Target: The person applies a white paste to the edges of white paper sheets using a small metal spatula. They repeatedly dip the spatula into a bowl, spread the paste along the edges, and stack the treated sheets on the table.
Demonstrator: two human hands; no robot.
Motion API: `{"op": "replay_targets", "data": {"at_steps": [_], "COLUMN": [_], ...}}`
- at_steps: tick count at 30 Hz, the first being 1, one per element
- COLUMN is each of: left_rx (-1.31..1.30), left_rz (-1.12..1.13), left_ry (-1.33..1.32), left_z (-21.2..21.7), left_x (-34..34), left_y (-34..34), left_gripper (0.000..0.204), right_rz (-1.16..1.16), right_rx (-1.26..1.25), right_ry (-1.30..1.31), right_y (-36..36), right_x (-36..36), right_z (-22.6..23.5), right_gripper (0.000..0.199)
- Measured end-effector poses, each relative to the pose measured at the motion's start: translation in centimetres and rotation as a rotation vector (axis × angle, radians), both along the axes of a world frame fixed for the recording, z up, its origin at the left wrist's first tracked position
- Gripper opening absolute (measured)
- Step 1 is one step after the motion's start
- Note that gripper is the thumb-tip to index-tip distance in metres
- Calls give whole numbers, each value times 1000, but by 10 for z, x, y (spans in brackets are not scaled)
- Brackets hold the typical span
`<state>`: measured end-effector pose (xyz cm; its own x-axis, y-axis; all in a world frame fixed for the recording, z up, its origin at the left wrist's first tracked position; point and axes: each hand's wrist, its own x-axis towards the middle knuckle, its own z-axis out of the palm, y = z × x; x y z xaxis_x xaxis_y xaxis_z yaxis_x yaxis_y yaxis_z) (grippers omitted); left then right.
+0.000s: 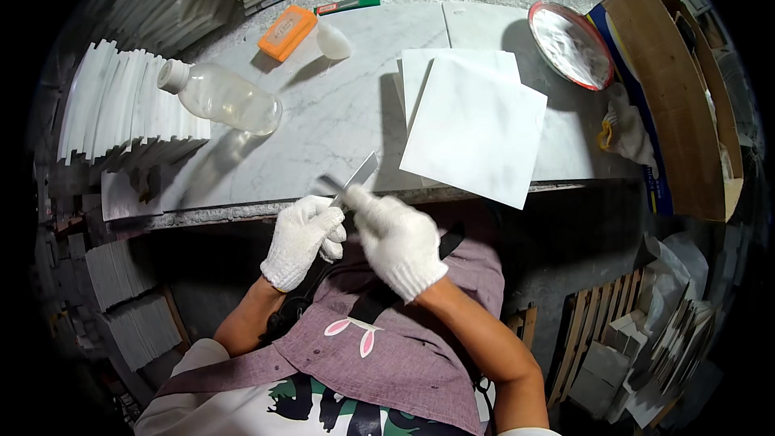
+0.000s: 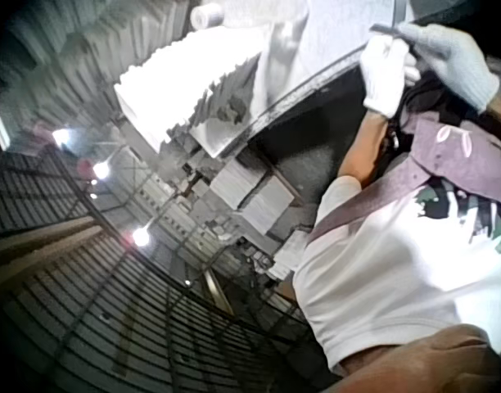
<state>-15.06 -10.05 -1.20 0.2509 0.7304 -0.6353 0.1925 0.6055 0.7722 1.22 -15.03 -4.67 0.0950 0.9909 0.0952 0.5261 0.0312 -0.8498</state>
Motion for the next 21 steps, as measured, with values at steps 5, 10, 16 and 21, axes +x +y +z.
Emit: {"op": "replay_targets", "data": {"at_steps": [5, 10, 16, 21], "left_rx": [-4, -7, -60, -90], "left_rz": [4, 3, -22, -34], "left_ry": [-6, -18, -6, -81], "left_z": [6, 8, 8, 4], "left_x": [2, 3, -3, -5], "left_y": [2, 4, 9, 16], "left_gripper": [21, 20, 22, 25], "right_rz": [42, -72, 73, -77], "right_rx": [-26, -2, -25, -47], "right_ry": [-125, -31, -117, -39], "right_y": [0, 11, 1, 13], "right_x": [1, 10, 1, 7], "right_z": [15, -2, 7, 9], "right_gripper": [26, 28, 33, 32]}}
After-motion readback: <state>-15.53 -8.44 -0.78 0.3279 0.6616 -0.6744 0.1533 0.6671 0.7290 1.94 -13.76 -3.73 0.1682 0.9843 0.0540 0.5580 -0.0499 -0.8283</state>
